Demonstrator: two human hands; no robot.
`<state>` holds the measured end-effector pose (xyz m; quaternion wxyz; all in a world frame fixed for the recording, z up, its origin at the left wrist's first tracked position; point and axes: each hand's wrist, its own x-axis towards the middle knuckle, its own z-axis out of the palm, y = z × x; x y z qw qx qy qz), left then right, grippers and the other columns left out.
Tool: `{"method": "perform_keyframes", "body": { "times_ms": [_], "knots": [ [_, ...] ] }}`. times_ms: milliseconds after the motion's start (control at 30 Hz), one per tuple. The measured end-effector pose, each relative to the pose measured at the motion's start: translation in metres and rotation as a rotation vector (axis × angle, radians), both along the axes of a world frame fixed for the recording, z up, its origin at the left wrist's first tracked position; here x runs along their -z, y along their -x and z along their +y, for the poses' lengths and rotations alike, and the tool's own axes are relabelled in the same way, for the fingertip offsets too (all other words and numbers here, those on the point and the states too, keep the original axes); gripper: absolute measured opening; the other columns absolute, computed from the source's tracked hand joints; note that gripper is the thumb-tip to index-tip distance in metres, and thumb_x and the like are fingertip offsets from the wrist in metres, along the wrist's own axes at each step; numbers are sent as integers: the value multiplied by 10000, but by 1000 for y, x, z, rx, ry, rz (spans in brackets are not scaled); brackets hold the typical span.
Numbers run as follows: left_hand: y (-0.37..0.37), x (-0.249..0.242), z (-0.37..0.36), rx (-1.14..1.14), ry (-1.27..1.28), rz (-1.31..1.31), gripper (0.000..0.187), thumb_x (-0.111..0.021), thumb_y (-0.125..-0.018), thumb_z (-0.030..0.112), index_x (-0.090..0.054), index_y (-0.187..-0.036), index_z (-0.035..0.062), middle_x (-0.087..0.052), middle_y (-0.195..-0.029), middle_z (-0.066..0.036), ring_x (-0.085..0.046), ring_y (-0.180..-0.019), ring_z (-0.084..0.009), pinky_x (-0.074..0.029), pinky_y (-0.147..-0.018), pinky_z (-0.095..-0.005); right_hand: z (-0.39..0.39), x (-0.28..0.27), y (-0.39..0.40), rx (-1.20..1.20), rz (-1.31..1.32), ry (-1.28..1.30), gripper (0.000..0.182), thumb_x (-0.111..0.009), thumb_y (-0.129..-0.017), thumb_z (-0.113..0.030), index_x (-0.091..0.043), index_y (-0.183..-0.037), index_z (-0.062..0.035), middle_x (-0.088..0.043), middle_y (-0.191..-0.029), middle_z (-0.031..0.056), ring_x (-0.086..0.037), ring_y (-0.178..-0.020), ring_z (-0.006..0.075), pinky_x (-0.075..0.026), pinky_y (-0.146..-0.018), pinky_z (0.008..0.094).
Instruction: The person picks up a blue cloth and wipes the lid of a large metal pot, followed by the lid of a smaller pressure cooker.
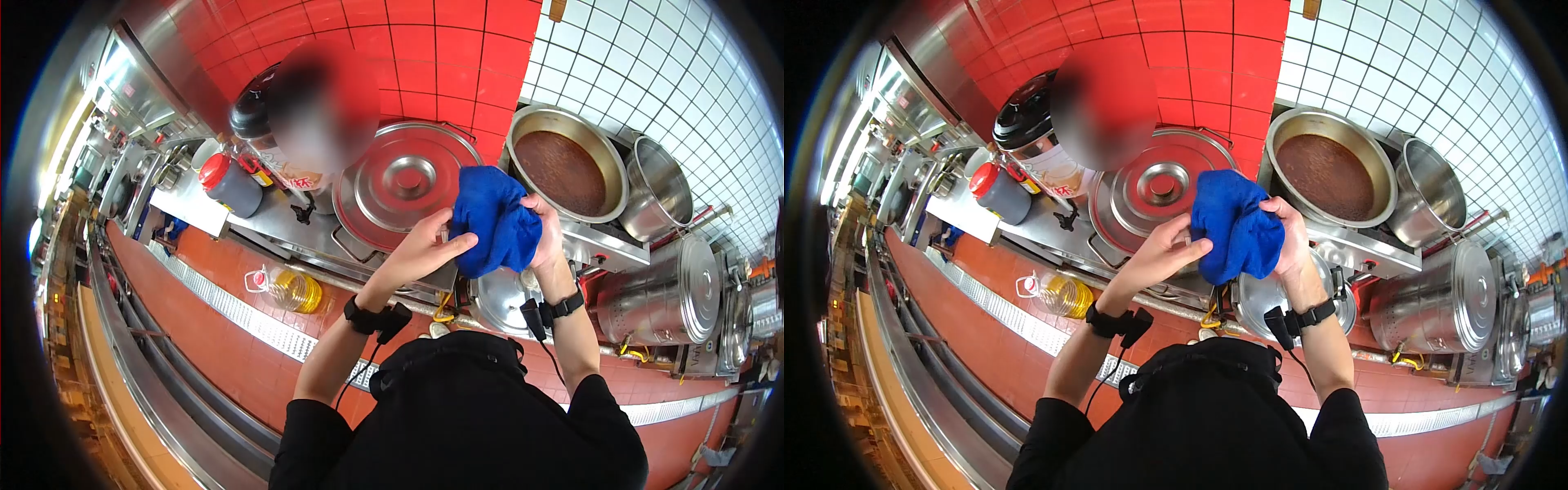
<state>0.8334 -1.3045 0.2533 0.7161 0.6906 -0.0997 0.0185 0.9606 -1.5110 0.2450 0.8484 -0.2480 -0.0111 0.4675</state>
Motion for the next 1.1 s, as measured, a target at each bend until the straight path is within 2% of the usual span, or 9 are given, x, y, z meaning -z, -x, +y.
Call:
{"method": "perform_keyframes", "body": {
  "times_ms": [67, 233, 400, 500, 600, 733, 867, 1000, 1100],
  "knots": [
    [1, 2, 4, -96, -49, -4, 340, -735, -934, 241, -573, -1118, 6, -620, -960, -26, -552, -841, -94, -482, -774, -286, 5, -26, 20, -35, -135, -209, 588, -476, -879, -179, -464, -1428, 33, -588, -1347, 237, -617, -1185, 348, -463, -1069, 472],
    [13, -11, 21, -357, -365, -97, 299, -778, -873, 186, -541, -875, 3, -524, -733, -59, -491, -705, -96, -427, -629, -288, -12, -21, 21, 9, -331, -42, 726, -488, -867, -196, -307, -1546, -11, -486, -1483, 203, -539, -1299, 350, -378, -1150, 477],
    [21, -29, 35, -310, -264, -3, 265, -667, -961, 251, -567, -936, 7, -549, -849, -43, -495, -824, -89, -423, -753, -277, -17, -26, 23, -10, -479, 116, 678, -494, -882, -155, -359, -1533, -19, -518, -1459, 174, -549, -1288, 289, -376, -1148, 400],
    [20, -47, 35, -216, -15, 36, 141, -572, -1033, 209, -592, -1034, 69, -572, -908, 35, -534, -860, -38, -433, -782, -212, -19, -25, 24, -27, -1064, 594, 496, -480, -921, -99, -550, -1401, 4, -641, -1301, 149, -576, -1205, 189, -402, -1059, 297],
    [19, -54, 20, -173, 134, 125, 131, -563, -1037, 191, -596, -1057, 66, -575, -974, 26, -532, -943, -42, -430, -849, -221, -22, 4, 20, -88, -966, 646, 483, -511, -912, -87, -558, -1384, 4, -663, -1235, 123, -596, -1155, 186, -412, -1044, 290],
    [11, -53, 6, -86, 136, 187, 143, -571, -1032, 179, -596, -1117, 66, -585, -1012, 11, -534, -996, -61, -434, -896, -248, -27, 17, 19, -120, -993, 588, 549, -492, -822, 63, -572, -1362, 5, -679, -1169, 89, -610, -1094, 157, -432, -1021, 306],
    [3, -54, -3, -14, 8, 69, 185, -616, -988, 123, -595, -1162, 64, -610, -1061, -10, -564, -1032, -83, -452, -914, -264, -12, -9, 38, 3, -1018, 411, 752, -478, -749, 115, -442, -1485, -35, -560, -1406, 104, -496, -1313, 164, -362, -1095, 327],
    [4, -69, 4, 118, 14, 75, 230, -642, -962, 113, -608, -1180, 48, -637, -1087, -22, -584, -1053, -93, -457, -938, -274, 1, -29, 41, -155, -1110, 249, 861, -600, -720, -14, -351, -1544, -53, -500, -1477, 99, -446, -1368, 187, -308, -1141, 339],
    [7, -80, 16, 179, -27, 176, 277, -654, -947, 110, -638, -1207, 17, -675, -1097, -40, -613, -1059, -116, -467, -959, -284, -1, -23, 32, -338, -1079, 347, 815, -709, -764, -128, -401, -1512, -31, -548, -1417, 82, -472, -1317, 172, -319, -1133, 340]
  ]
}}
